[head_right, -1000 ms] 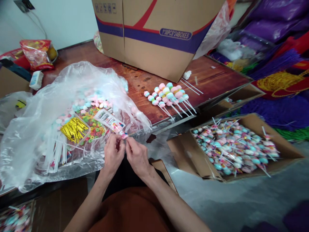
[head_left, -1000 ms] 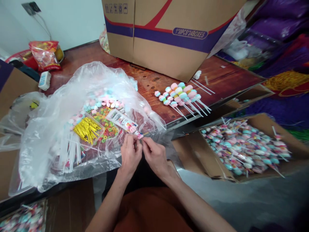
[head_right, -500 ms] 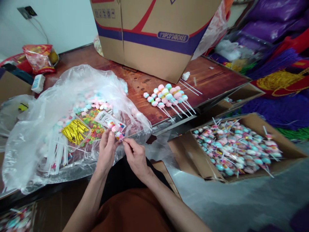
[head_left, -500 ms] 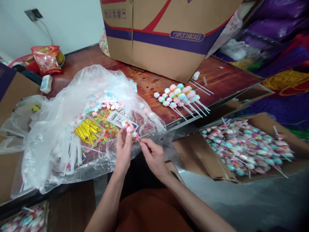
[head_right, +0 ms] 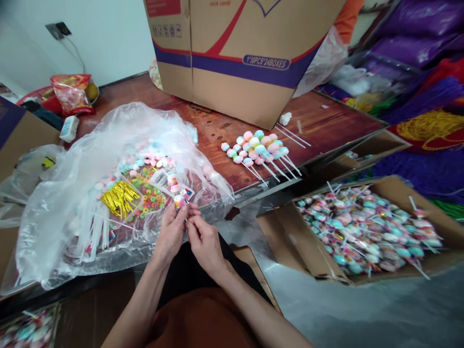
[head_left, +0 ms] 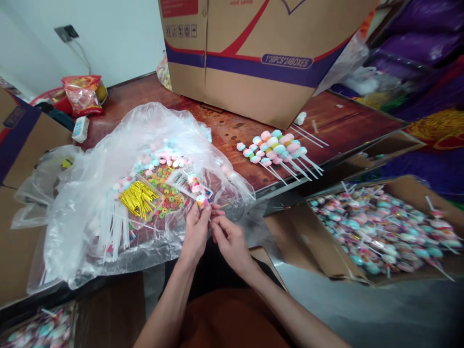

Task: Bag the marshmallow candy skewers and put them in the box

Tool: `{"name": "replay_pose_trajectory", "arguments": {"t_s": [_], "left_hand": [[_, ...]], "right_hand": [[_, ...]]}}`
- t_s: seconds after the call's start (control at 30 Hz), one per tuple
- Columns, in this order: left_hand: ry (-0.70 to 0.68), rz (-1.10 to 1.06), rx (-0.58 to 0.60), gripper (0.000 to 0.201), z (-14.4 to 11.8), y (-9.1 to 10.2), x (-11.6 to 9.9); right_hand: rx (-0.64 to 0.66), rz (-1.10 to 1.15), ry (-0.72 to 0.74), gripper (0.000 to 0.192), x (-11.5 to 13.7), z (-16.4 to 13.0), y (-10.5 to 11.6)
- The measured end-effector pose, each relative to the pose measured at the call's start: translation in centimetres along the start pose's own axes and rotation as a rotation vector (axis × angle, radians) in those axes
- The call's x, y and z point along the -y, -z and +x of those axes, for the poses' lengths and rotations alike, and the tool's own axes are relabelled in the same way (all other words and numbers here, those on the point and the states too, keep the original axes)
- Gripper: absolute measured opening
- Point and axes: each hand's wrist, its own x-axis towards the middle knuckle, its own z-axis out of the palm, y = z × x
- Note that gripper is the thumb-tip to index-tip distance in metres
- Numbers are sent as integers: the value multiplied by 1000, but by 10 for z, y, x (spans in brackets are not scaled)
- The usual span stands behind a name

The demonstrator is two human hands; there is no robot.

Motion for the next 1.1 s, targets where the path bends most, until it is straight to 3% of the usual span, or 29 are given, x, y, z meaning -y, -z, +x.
{"name": "replay_pose_trajectory", "arguments": {"t_s": [0.17, 0.3, 0.4, 0.47, 0.57, 0.63, 0.7, 0.8, 0.83, 0.97, 1.1], "left_hand": [[8, -78, 32, 32, -1, 6, 1], [20, -1, -35, 41, -2, 12, 4], [-28, 199, -36, 40, -3, 18, 7], [-143, 439, -1, 36, -5, 23, 8], [-329, 743, 95, 33, -10, 32, 8], [-368, 793, 184, 30, -14, 37, 7], [-311, 723, 254, 30, -19, 40, 4], [-166, 521, 255, 28, -24, 43, -1], [-135, 453, 236, 25, -25, 43, -3], [-41, 168, 55, 48, -22, 36, -8], [51, -30, -56, 39, -12, 27, -11]], "right_hand": [[-4, 69, 2, 28, 3, 3, -3], [-6, 132, -9, 30, 6, 2, -3], [7, 207, -43, 28, 8, 5, -3], [12, 228, -64, 27, 9, 7, -2], [-2, 216, -47, 29, 9, 11, 1], [-14, 207, -32, 30, 9, 11, 3], [-11, 208, -29, 30, 9, 11, 5], [10, 178, -29, 28, 8, 8, 5], [10, 157, -26, 27, 7, 7, 4], [4, 88, 4, 24, 4, 4, -1], [34, 51, 18, 25, 4, -1, -6]]}}
